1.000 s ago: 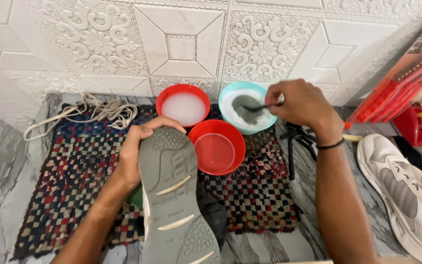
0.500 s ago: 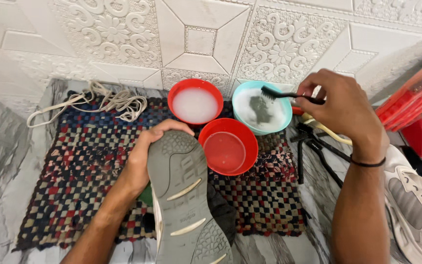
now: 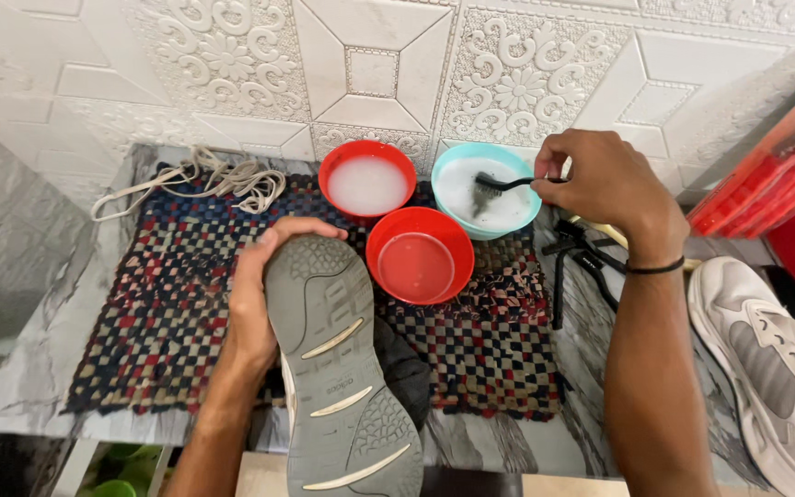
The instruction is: The person scrubs the sole of a grey sneaker using a brush dipped in soapy water from a red bowl. They wipe the shoe with a cloth and repeat the scrubbing and wiping process on different sections of the sole.
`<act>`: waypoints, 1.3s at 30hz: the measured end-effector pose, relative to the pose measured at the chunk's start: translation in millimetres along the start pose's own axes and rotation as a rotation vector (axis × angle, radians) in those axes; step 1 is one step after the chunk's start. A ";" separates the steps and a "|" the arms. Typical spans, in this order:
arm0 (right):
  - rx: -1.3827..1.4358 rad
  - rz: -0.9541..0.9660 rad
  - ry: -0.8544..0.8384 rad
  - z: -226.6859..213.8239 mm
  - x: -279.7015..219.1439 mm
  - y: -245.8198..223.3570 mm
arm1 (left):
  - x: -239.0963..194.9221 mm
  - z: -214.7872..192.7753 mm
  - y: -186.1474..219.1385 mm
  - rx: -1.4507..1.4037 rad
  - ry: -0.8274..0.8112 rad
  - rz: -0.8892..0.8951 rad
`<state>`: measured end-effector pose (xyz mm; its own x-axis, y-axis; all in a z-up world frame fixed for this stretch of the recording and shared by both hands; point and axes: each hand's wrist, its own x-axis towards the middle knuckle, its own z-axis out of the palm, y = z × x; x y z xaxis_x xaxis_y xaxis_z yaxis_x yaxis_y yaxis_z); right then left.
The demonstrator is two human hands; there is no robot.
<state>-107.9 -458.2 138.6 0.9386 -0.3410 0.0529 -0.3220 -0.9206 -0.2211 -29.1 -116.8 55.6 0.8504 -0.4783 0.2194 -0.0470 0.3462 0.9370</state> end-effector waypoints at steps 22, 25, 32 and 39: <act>0.275 -0.443 0.094 4.9 5.1 -10.5 | -17.2 21.0 7.2 0.086 0.167 -0.105; 0.427 -0.589 0.188 45.0 23.3 -25.5 | -10.2 8.9 -6.1 0.147 0.121 -0.068; 0.315 -0.538 0.311 118.9 57.2 -50.9 | -15.2 5.7 -12.5 0.208 0.161 -0.037; 0.446 -0.497 0.306 100.3 42.0 -63.1 | -20.2 7.7 -12.2 0.193 0.196 -0.017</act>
<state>-35.7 -395.3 57.2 0.8631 -0.0010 0.5051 0.2751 -0.8377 -0.4718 -49.7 -117.6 41.8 0.9362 -0.3110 0.1640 -0.1149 0.1701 0.9787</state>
